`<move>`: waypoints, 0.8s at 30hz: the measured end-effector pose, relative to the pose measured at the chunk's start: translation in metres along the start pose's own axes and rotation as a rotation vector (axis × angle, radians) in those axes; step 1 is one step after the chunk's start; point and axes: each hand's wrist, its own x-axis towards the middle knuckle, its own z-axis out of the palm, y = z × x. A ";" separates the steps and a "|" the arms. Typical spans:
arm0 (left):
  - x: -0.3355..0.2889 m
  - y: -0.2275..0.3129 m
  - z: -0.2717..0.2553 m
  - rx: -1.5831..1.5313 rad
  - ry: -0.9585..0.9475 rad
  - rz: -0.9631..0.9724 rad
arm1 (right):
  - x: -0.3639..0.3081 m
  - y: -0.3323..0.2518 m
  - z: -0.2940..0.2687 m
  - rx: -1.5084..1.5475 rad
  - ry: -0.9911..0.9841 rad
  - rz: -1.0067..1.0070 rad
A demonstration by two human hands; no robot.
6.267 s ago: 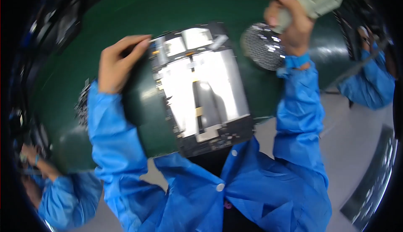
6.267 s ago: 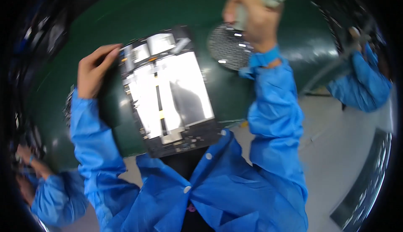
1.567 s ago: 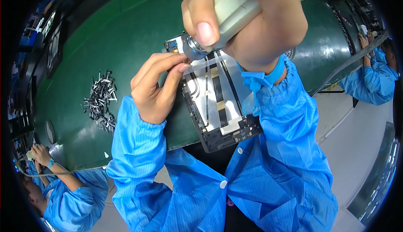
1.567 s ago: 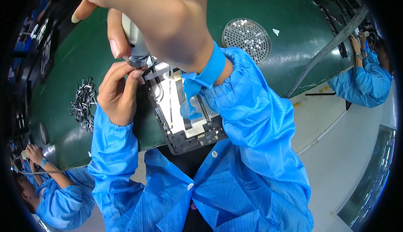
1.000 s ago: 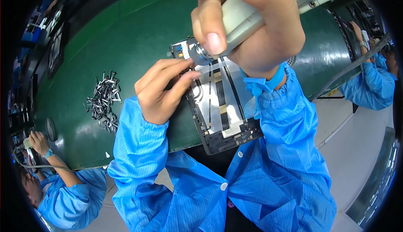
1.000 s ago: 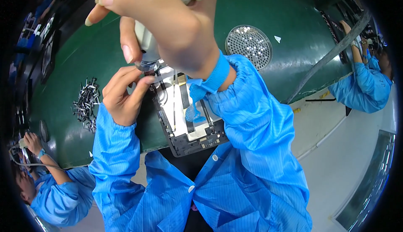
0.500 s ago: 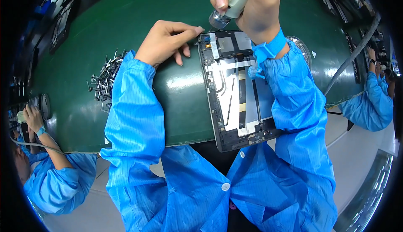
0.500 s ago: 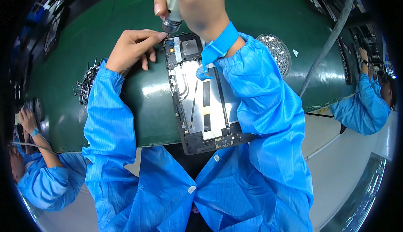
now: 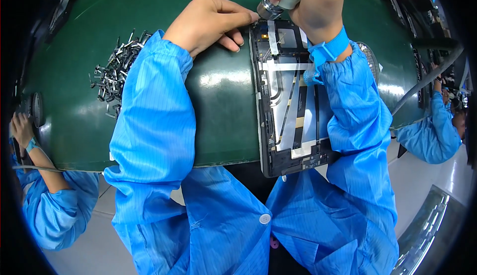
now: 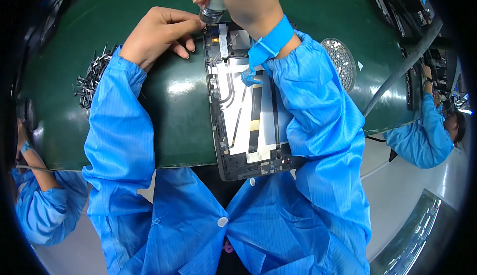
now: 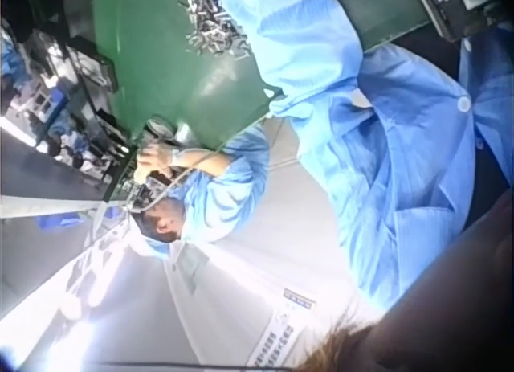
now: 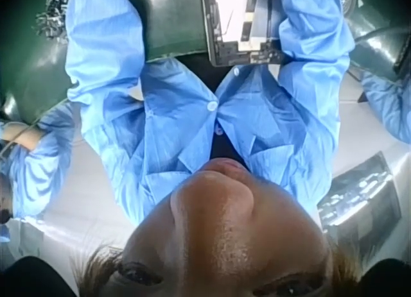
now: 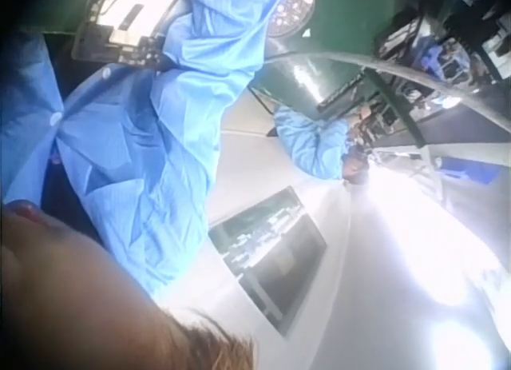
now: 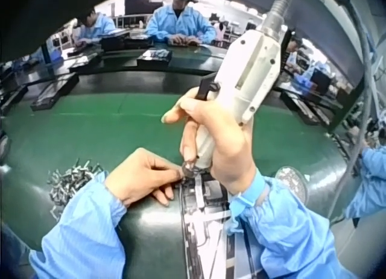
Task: Assembling components into tablet housings using an electric screwdriver on a production line.
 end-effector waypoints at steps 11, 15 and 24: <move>0.001 -0.008 0.002 0.074 0.056 -0.002 | -0.003 0.006 -0.001 -0.025 -0.040 0.044; 0.005 -0.007 0.003 0.070 0.049 -0.013 | -0.003 0.009 -0.002 -0.015 -0.014 0.015; 0.001 -0.008 0.005 0.076 0.050 0.001 | -0.006 0.010 0.000 -0.027 0.006 0.001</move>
